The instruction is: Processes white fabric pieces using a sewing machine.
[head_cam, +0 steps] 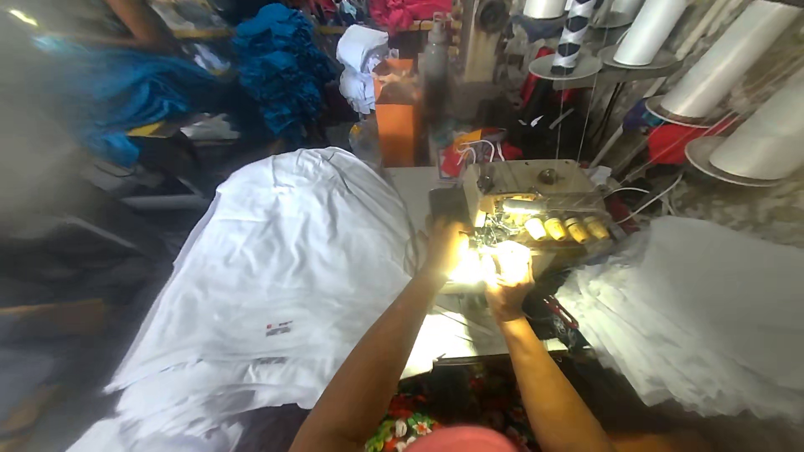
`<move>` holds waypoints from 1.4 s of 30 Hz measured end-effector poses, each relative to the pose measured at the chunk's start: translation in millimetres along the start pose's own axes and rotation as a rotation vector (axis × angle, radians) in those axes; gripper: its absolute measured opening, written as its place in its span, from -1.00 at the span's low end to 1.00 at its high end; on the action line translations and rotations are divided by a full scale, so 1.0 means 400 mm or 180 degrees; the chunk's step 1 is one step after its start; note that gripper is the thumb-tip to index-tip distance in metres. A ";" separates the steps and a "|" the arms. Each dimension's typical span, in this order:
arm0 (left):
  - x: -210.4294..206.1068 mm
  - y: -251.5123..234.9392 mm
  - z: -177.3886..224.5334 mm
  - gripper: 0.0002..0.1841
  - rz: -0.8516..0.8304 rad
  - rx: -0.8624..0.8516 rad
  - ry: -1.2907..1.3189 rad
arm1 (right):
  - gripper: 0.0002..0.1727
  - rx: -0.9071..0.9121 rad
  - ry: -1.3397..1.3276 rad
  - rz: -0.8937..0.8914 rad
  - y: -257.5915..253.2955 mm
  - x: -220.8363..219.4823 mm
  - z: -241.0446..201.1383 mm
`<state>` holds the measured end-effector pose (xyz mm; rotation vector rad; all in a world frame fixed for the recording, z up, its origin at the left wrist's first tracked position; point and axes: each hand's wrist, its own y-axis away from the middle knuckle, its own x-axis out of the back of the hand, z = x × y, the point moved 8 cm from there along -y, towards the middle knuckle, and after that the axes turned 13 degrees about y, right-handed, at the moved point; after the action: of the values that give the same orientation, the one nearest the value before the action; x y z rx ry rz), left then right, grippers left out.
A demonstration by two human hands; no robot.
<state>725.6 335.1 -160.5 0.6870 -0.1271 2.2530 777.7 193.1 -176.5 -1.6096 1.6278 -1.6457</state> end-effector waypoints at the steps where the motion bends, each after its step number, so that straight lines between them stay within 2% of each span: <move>1: -0.002 -0.003 -0.003 -0.70 -0.0075 0.0102 0.0000 | -0.82 0.0016 0.0058 0.0019 0.001 -0.001 -0.003; 7: -0.019 -0.004 -0.020 -0.73 0.0048 0.0181 0.0205 | -0.86 -0.0075 -0.0069 0.0058 0.000 0.008 0.006; 12: -0.006 0.035 -0.033 -0.68 0.0891 -0.0345 0.0536 | -0.87 -0.0860 -0.1372 -0.0366 0.022 -0.008 0.061; 15: -0.004 0.059 -0.030 -0.66 0.1148 -0.0709 0.0705 | -0.87 -0.0991 -0.1498 -0.0380 0.027 -0.010 0.067; 19: -0.012 0.072 -0.031 -0.61 0.1001 -0.0931 0.0473 | -0.87 -0.1041 -0.1539 -0.0383 0.026 -0.013 0.061; 23: -0.010 0.063 -0.017 -0.67 0.0774 -0.0547 0.0496 | -0.86 -0.1098 -0.1626 -0.0380 0.024 -0.014 0.058; 28: -0.016 0.062 -0.012 -0.76 0.0689 -0.0569 0.0517 | -0.86 -0.1059 -0.1563 -0.0335 0.028 -0.018 0.061; 34: -0.027 0.051 -0.022 -0.74 0.0725 -0.0619 0.0282 | -0.78 -0.0969 -0.1138 -0.0522 0.031 -0.011 0.061; 37: -0.034 0.043 -0.035 -0.72 0.0799 -0.0707 0.0175 | -0.64 -0.1054 -0.1011 -0.0558 0.049 0.013 0.090; 41: -0.031 0.045 -0.030 -0.71 0.0943 -0.0838 0.0066 | -0.70 -0.1582 -0.1412 -0.0543 0.094 0.064 0.180; 42: -0.031 0.048 -0.027 -0.70 0.0992 -0.0897 0.0023 | -0.72 -0.1532 -0.1427 -0.0584 0.094 0.091 0.194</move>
<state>714.7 316.7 -173.8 0.5354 -0.5714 2.4642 813.4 114.8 -213.1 -2.2185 1.7435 -0.8880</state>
